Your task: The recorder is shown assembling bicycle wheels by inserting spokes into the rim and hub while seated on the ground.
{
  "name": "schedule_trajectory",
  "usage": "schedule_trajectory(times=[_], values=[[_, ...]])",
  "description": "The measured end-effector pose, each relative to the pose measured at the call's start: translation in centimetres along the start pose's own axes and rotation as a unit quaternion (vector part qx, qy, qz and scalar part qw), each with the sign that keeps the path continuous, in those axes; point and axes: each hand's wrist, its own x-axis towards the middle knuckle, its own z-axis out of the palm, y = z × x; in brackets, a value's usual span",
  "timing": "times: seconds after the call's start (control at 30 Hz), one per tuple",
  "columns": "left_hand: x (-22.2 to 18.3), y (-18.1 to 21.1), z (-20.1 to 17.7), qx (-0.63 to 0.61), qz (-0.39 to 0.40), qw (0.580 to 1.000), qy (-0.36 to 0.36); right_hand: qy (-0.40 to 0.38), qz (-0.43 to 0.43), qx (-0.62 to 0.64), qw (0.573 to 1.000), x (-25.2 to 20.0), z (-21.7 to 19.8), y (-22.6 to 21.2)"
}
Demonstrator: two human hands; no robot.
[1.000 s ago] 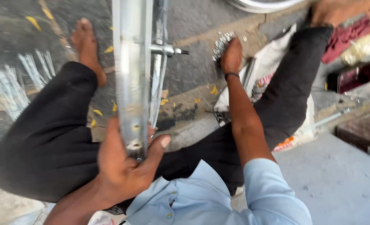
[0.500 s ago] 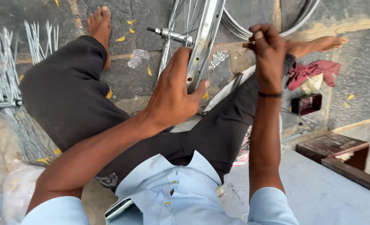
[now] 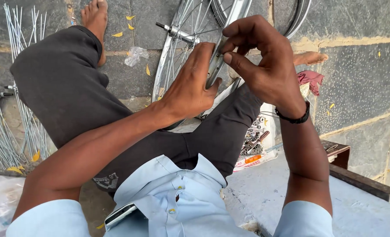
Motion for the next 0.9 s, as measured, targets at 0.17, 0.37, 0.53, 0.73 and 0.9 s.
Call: schedule_trajectory(times=[0.17, 0.37, 0.53, 0.73, 0.9], values=[[-0.1, -0.1, 0.0, -0.006, -0.027, 0.999, -0.027, -0.013, 0.004, -0.066, 0.998, 0.4, 0.2, -0.3], [-0.3, -0.5, 0.2, 0.009, 0.018, 1.0, -0.009, 0.06, 0.018, -0.232, 0.971, 1.5, 2.6, -3.8], [1.3, 1.8, -1.6, 0.026, -0.115, 0.992, -0.032, 0.278, 0.05, 0.069, 0.957, -2.0, 5.4, 3.1], [0.5, 1.2, -2.9, 0.172, 0.078, 0.975, 0.113, 0.112, 0.102, 0.546, 0.824, -1.8, 11.7, 9.6], [-0.1, 1.1, -3.7, 0.187, 0.096, 0.974, 0.082, 0.087, -0.036, 0.651, 0.753, -0.1, 12.7, 7.4]])
